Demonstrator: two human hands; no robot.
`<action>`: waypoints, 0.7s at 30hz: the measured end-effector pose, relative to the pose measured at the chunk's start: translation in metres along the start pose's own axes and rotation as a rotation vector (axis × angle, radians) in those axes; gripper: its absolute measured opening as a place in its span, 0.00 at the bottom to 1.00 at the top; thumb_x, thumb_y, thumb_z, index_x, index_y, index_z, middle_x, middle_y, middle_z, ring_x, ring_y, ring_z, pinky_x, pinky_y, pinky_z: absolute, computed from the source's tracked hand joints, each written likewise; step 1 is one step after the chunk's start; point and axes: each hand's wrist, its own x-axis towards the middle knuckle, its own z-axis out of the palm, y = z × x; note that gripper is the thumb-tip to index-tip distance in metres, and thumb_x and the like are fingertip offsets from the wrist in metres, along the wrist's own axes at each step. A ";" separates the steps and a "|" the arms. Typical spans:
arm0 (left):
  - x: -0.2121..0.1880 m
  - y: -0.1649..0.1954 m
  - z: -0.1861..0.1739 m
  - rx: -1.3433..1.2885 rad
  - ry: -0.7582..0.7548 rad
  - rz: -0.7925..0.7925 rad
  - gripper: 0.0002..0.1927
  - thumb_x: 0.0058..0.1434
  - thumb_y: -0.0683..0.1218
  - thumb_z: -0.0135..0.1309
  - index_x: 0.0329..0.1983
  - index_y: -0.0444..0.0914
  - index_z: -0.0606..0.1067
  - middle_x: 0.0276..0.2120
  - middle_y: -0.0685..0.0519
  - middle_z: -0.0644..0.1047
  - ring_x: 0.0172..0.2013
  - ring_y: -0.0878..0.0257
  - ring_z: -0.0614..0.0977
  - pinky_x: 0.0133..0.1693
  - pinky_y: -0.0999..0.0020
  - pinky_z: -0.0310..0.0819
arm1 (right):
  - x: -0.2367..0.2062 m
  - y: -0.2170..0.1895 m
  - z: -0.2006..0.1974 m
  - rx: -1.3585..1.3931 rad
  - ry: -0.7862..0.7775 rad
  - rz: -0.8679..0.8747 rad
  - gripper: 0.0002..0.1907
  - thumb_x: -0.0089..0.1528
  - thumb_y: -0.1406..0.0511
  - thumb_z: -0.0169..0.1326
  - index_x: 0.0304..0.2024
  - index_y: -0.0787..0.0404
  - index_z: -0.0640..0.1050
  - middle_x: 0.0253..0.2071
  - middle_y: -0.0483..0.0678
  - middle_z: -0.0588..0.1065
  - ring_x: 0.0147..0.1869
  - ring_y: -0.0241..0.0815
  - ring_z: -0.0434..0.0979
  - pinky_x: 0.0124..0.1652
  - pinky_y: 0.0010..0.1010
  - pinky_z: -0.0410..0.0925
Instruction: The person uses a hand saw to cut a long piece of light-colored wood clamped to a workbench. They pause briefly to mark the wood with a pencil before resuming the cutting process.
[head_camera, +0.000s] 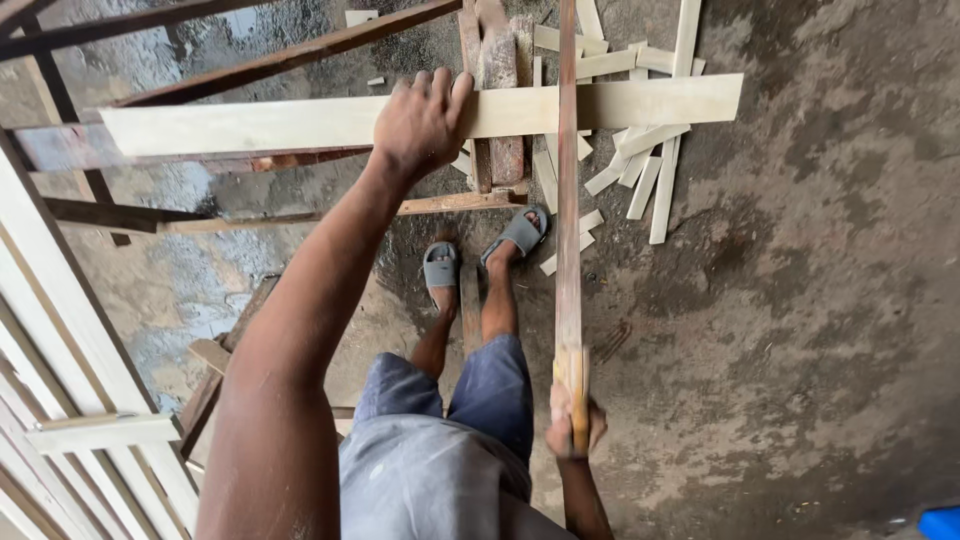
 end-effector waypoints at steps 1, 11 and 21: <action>0.000 0.000 -0.001 -0.015 -0.068 -0.005 0.26 0.74 0.52 0.42 0.69 0.36 0.58 0.47 0.40 0.72 0.42 0.50 0.78 0.41 0.55 0.76 | 0.018 0.010 0.010 -0.013 0.011 -0.010 0.11 0.66 0.66 0.55 0.48 0.67 0.74 0.44 0.53 0.78 0.42 0.42 0.79 0.42 0.35 0.74; -0.002 0.000 -0.001 0.100 0.086 0.029 0.31 0.68 0.56 0.42 0.68 0.34 0.60 0.49 0.39 0.73 0.41 0.52 0.79 0.37 0.57 0.77 | 0.005 0.011 0.010 0.013 -0.011 0.031 0.12 0.67 0.65 0.56 0.49 0.65 0.74 0.43 0.52 0.77 0.42 0.42 0.79 0.43 0.35 0.74; -0.004 0.004 -0.005 0.016 0.056 0.016 0.27 0.68 0.54 0.49 0.61 0.32 0.63 0.46 0.40 0.75 0.42 0.50 0.80 0.39 0.56 0.78 | 0.131 0.061 0.089 0.065 0.014 0.037 0.12 0.68 0.63 0.56 0.49 0.64 0.73 0.43 0.51 0.77 0.43 0.41 0.78 0.43 0.35 0.73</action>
